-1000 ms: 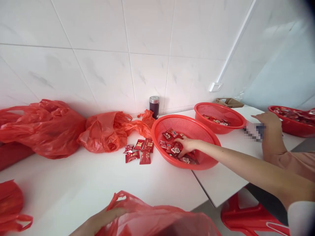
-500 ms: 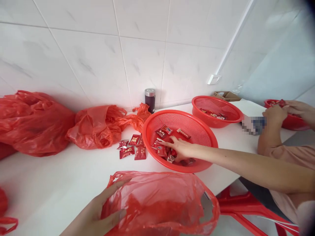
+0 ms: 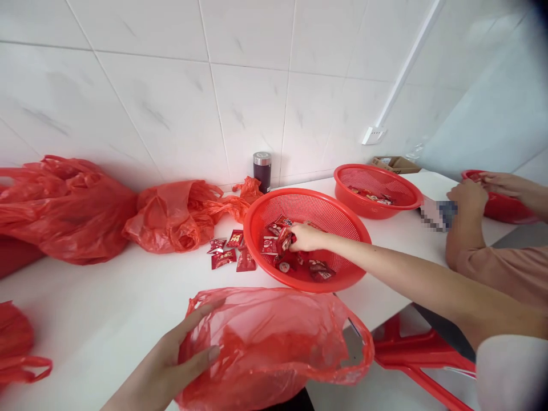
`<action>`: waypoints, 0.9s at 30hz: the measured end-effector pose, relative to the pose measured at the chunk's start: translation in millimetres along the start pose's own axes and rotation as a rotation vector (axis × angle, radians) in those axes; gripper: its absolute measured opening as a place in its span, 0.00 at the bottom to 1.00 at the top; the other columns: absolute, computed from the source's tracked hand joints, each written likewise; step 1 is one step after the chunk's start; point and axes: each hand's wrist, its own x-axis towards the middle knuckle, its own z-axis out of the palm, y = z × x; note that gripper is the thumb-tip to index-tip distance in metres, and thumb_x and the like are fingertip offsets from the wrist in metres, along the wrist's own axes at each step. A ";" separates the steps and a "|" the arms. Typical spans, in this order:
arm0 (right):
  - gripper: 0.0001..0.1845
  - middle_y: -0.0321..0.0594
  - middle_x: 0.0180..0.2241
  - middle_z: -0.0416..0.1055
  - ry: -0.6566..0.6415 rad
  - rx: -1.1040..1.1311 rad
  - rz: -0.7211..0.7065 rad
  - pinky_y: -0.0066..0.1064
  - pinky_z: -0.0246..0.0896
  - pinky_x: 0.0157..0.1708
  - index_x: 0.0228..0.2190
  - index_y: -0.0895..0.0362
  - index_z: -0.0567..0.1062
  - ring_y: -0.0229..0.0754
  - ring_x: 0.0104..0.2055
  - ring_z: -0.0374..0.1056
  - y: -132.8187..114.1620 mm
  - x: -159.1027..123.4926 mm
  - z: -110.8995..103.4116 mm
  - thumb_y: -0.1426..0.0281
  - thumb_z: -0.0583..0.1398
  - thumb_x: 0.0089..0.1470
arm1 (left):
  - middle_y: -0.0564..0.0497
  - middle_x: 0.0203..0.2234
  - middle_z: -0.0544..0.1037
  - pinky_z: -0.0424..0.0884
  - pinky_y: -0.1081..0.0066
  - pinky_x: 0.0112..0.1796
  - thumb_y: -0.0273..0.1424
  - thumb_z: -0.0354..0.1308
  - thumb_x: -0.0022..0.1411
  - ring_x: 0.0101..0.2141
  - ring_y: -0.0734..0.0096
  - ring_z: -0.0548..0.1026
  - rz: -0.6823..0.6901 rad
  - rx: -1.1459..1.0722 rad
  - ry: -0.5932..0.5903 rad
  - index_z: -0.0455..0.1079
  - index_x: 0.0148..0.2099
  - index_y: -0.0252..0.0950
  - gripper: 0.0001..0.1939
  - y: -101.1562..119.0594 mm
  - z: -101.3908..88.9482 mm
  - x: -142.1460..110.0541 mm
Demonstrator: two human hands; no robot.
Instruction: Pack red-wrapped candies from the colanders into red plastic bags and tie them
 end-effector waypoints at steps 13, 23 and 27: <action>0.13 0.35 0.30 0.73 -0.290 0.716 -0.264 0.28 0.67 0.33 0.36 0.58 0.75 0.38 0.32 0.70 -127.3 -73.9 2.6 0.68 0.64 0.46 | 0.43 0.66 0.58 0.64 0.58 0.57 0.37 0.59 0.58 0.61 0.52 0.63 0.023 -0.161 -0.064 0.40 0.71 0.43 0.45 30.7 17.6 13.5; 0.21 0.45 0.50 0.69 -0.107 0.068 -0.440 0.38 0.61 0.50 0.51 0.54 0.72 0.48 0.52 0.66 -136.5 -93.0 12.4 0.61 0.60 0.57 | 0.50 0.59 0.70 0.72 0.62 0.47 0.37 0.53 0.59 0.53 0.55 0.72 0.065 0.480 0.267 0.48 0.69 0.55 0.37 -6.2 -9.9 -22.8; 0.13 0.42 0.45 0.71 0.191 -0.021 -0.264 0.38 0.61 0.48 0.45 0.52 0.75 0.44 0.47 0.67 -112.3 -99.9 -16.1 0.65 0.59 0.58 | 0.50 0.42 0.80 0.74 0.65 0.36 0.44 0.51 0.62 0.37 0.60 0.80 0.009 0.523 0.329 0.46 0.69 0.53 0.35 -17.2 -8.6 -35.3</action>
